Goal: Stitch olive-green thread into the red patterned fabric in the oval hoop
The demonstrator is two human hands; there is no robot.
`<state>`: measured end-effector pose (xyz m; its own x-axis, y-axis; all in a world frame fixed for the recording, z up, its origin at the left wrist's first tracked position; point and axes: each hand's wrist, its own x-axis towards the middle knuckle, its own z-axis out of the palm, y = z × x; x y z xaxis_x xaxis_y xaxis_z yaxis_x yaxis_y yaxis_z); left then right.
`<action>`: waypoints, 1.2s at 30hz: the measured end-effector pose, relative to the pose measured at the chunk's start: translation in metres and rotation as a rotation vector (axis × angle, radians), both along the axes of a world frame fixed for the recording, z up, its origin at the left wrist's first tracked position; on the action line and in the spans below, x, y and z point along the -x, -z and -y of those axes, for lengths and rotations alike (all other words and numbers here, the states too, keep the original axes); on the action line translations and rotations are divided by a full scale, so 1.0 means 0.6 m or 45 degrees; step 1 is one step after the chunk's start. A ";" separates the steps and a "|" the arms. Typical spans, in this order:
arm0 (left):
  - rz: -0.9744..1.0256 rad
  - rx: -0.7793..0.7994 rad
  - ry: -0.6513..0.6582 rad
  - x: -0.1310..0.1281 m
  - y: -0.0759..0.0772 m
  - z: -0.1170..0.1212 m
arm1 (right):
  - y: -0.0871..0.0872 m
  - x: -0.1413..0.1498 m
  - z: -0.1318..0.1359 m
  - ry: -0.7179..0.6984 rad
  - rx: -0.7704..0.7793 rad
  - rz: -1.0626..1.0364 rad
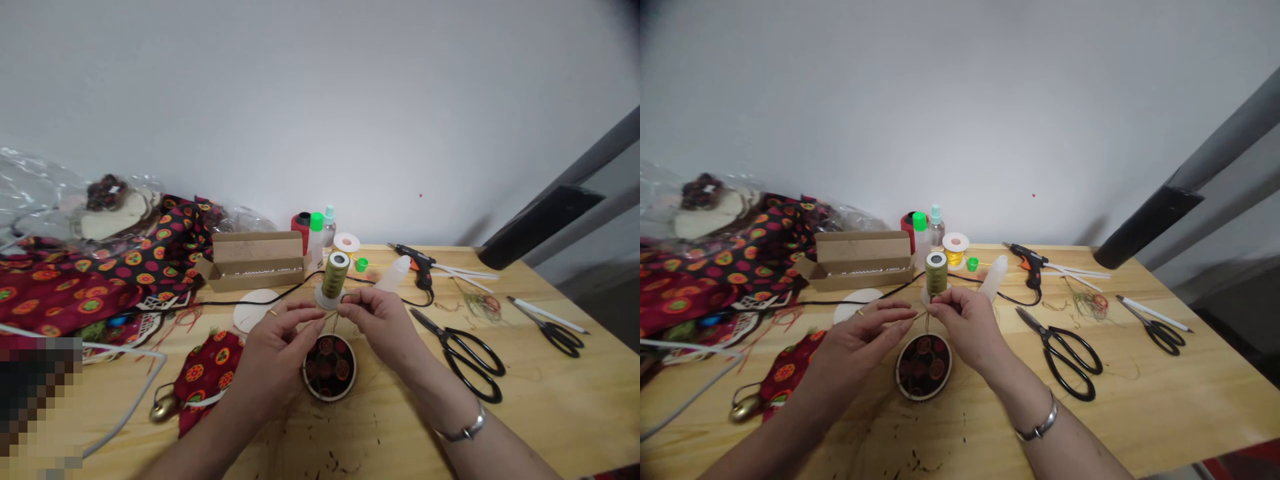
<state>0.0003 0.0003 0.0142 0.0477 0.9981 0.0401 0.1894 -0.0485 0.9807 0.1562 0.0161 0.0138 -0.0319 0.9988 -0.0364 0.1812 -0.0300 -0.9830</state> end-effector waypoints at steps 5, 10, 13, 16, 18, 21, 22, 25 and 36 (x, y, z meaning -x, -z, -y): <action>-0.058 0.081 0.023 0.001 0.004 -0.002 | 0.004 -0.002 0.000 0.006 -0.042 0.026; -0.006 0.214 0.044 0.001 0.000 0.002 | 0.003 0.000 0.002 0.008 -0.037 0.040; -0.029 0.217 0.011 0.002 -0.001 0.003 | 0.001 0.001 0.003 0.006 -0.025 0.039; -0.086 0.207 0.027 0.002 -0.002 0.002 | -0.003 0.002 0.004 0.005 -0.002 0.042; -0.110 0.197 0.050 0.002 -0.004 0.003 | -0.005 0.002 0.005 0.010 0.013 0.035; -0.133 0.194 0.087 0.001 -0.003 0.007 | -0.007 0.002 0.004 0.026 0.051 0.007; -0.137 0.196 0.102 0.000 -0.002 0.009 | -0.007 0.002 0.004 0.029 0.066 -0.006; -0.185 0.146 0.169 -0.004 0.007 0.017 | -0.007 0.002 0.003 0.017 0.105 -0.068; -0.891 -0.479 0.455 -0.005 0.035 0.026 | -0.006 0.007 0.007 -0.078 0.296 -0.539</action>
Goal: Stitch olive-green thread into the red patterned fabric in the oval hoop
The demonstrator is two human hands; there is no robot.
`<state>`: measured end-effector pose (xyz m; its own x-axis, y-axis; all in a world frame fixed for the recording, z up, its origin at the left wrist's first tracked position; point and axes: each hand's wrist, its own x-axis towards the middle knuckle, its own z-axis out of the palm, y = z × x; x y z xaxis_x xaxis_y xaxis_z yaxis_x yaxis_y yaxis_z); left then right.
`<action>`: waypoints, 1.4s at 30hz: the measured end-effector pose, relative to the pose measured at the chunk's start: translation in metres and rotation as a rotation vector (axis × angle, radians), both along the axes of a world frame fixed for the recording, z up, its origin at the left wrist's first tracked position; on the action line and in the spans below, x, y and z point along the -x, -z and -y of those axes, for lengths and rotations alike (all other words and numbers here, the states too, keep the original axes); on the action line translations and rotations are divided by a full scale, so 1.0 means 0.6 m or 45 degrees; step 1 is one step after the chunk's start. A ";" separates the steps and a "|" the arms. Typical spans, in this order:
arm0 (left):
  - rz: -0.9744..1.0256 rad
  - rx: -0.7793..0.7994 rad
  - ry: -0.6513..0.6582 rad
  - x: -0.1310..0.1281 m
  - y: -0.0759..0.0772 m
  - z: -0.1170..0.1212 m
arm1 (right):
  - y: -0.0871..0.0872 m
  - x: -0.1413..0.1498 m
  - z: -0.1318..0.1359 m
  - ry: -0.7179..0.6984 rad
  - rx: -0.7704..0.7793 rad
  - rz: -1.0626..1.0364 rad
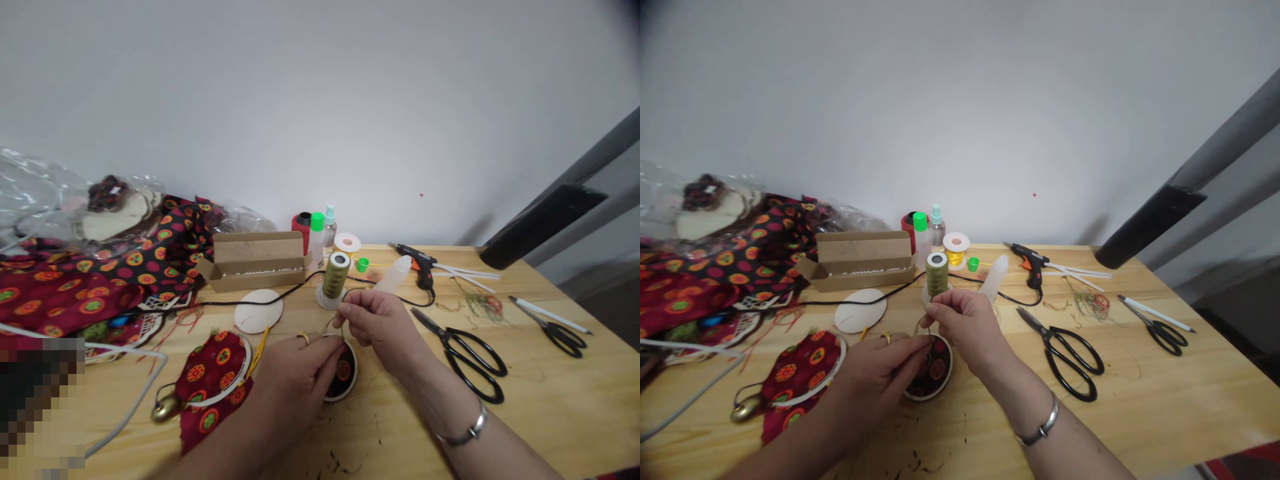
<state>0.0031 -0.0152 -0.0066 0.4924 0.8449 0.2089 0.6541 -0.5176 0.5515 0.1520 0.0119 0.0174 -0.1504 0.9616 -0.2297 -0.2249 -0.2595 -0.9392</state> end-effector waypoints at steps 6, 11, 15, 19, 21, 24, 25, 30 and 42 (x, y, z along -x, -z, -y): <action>-0.141 -0.032 0.030 -0.003 0.004 0.005 | 0.003 -0.006 -0.001 -0.009 0.005 -0.069; 0.255 -0.195 -0.137 0.005 -0.011 -0.002 | 0.000 -0.005 0.000 0.004 0.019 -0.073; 0.471 -0.254 -0.426 0.010 -0.017 -0.013 | 0.002 -0.002 0.000 -0.013 0.022 -0.057; 0.855 0.046 -0.384 0.004 -0.009 -0.017 | 0.003 0.000 0.001 -0.027 0.018 -0.018; 1.040 0.338 -0.255 -0.003 -0.003 -0.017 | 0.004 0.002 0.003 -0.042 0.004 0.001; 1.195 0.696 -0.153 -0.012 0.002 -0.015 | 0.005 0.006 0.007 -0.085 -0.015 0.029; 1.223 0.767 -0.142 -0.014 0.002 -0.014 | 0.006 0.007 0.009 -0.106 -0.016 0.034; 1.145 0.815 -0.160 -0.014 -0.003 -0.012 | 0.011 0.012 0.013 -0.181 0.014 0.024; 0.866 0.732 -0.221 0.002 -0.010 -0.006 | 0.008 0.011 0.010 -0.164 0.038 0.118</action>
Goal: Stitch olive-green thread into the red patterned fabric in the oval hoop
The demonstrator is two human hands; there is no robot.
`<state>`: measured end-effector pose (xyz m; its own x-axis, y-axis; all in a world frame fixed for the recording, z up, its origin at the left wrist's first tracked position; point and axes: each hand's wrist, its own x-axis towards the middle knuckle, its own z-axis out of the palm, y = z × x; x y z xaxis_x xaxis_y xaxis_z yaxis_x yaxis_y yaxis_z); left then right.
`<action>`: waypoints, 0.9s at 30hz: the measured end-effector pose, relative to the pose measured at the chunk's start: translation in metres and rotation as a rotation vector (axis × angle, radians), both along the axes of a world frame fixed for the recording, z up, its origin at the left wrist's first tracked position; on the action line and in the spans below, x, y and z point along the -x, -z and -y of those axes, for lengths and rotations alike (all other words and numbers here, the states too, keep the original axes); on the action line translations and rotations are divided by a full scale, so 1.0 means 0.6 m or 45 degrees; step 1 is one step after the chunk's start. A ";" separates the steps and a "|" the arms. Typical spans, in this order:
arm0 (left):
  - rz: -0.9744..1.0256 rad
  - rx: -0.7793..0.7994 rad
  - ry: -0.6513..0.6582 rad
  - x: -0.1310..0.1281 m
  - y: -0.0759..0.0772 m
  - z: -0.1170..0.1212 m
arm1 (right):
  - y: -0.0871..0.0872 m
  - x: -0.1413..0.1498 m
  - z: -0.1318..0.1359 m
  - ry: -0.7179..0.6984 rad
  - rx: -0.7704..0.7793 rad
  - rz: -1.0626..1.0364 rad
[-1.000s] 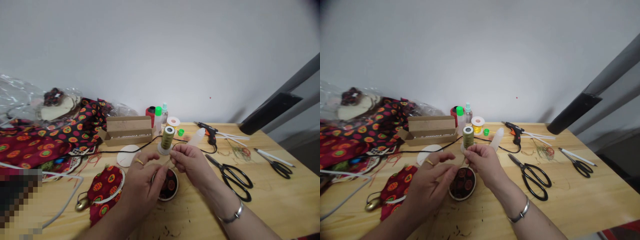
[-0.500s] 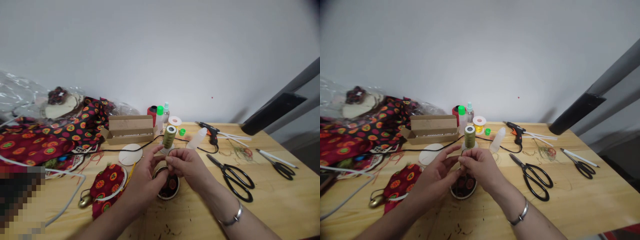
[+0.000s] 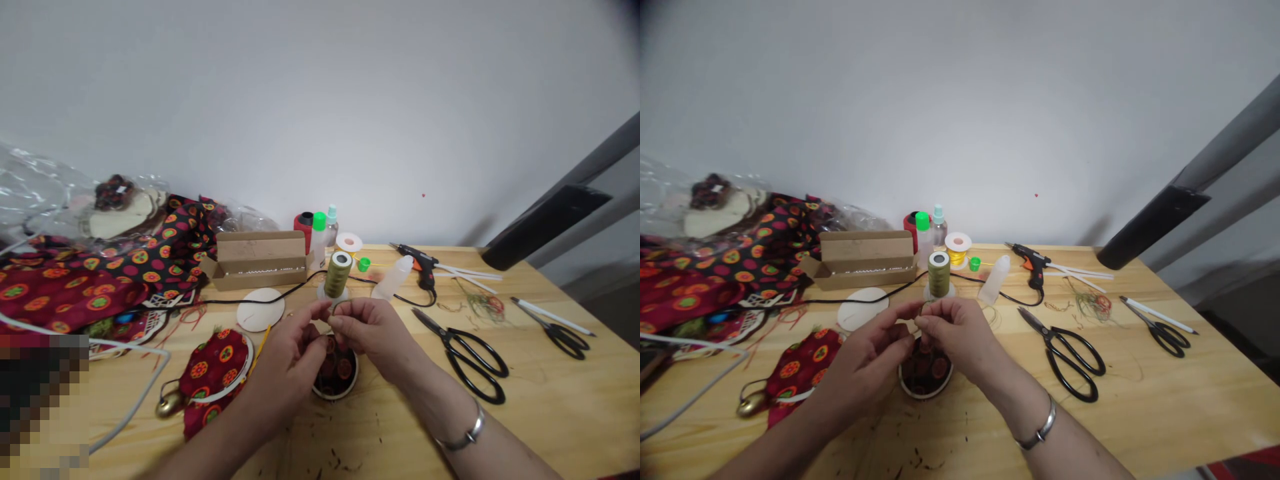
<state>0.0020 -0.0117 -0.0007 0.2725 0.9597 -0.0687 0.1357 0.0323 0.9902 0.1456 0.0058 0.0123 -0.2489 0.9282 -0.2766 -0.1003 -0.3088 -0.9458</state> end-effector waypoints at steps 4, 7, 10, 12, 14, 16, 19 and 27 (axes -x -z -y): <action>-0.092 -0.033 -0.054 0.002 -0.007 -0.003 | 0.003 0.000 0.000 -0.009 -0.014 0.018; -0.007 0.002 -0.081 0.000 -0.014 -0.007 | 0.004 0.000 0.000 0.016 -0.027 0.048; 0.049 0.079 -0.067 0.000 -0.017 -0.010 | 0.003 -0.001 -0.002 0.041 -0.057 0.085; 0.051 0.097 -0.068 0.000 -0.016 -0.010 | 0.001 -0.001 -0.003 0.047 -0.068 0.091; 0.059 0.103 -0.069 0.001 -0.013 -0.010 | 0.000 0.000 -0.004 0.048 -0.063 0.089; 0.070 0.125 -0.070 0.001 -0.011 -0.010 | -0.001 0.000 -0.004 0.051 -0.059 0.091; 0.093 0.167 -0.083 0.001 -0.013 -0.012 | -0.003 -0.001 -0.003 0.059 -0.074 0.121; 0.307 0.328 -0.050 0.002 -0.011 -0.014 | -0.002 0.000 -0.002 0.094 -0.090 0.133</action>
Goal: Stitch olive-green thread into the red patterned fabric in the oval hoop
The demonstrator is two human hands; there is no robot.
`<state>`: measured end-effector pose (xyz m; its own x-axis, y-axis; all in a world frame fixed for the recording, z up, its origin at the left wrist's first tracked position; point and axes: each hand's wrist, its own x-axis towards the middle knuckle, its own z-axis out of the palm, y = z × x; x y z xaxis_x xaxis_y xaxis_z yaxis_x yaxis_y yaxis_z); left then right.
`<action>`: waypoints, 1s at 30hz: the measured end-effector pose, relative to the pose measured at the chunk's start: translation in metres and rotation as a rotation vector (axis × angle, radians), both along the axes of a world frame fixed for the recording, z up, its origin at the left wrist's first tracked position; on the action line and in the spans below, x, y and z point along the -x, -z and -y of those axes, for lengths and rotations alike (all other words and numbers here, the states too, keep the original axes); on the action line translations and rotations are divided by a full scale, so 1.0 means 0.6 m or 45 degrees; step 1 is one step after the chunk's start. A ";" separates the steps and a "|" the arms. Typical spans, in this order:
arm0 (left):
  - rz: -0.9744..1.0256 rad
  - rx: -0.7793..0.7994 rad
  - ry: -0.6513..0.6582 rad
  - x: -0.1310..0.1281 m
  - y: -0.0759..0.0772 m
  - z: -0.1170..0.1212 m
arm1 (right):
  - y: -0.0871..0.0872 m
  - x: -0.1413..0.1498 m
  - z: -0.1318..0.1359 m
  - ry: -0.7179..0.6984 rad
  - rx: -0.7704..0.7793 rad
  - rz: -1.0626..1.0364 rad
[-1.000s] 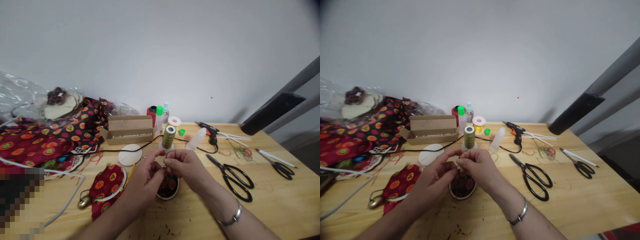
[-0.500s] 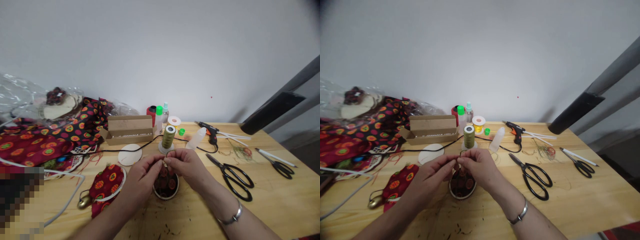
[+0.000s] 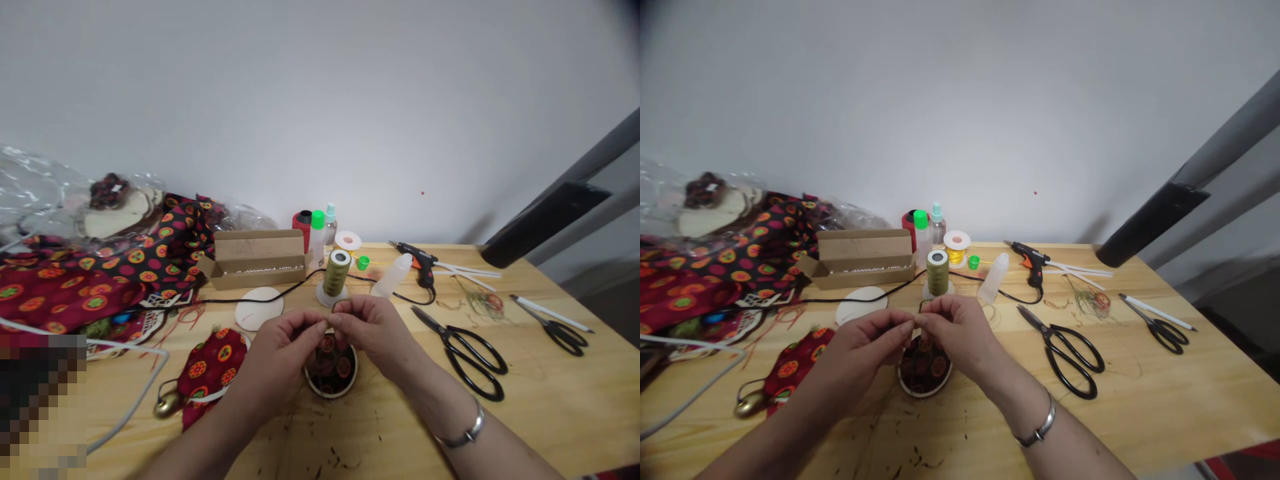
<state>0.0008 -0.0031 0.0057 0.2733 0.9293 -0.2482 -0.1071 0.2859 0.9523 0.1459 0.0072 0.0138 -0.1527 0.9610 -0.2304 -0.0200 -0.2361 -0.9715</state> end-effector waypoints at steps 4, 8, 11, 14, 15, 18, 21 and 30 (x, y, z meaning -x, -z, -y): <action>0.216 0.108 0.044 0.002 0.009 -0.004 | -0.001 0.000 0.000 -0.004 -0.025 0.000; 0.345 0.238 0.067 0.003 0.010 -0.007 | -0.002 -0.001 0.000 -0.009 -0.040 -0.028; 0.382 0.299 0.074 0.004 0.008 -0.006 | -0.003 -0.001 0.001 -0.005 -0.039 -0.043; 0.423 0.331 0.091 0.004 0.007 -0.006 | -0.006 0.000 0.002 0.002 -0.016 -0.061; 0.438 0.339 0.098 0.004 0.006 -0.006 | -0.007 0.000 0.002 0.004 -0.007 -0.068; 0.462 0.362 0.098 0.003 0.006 -0.007 | -0.010 0.001 0.003 0.013 0.015 -0.094; 0.409 0.356 0.065 0.003 0.007 -0.007 | -0.013 0.003 0.003 0.021 0.037 -0.119; 0.251 0.242 -0.021 0.001 0.004 -0.006 | -0.006 0.000 0.002 -0.011 0.113 -0.185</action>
<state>0.0003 0.0002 0.0034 0.3186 0.8761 -0.3619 -0.2916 0.4539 0.8420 0.1461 0.0057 0.0173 -0.1990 0.9364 -0.2889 -0.1565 -0.3214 -0.9339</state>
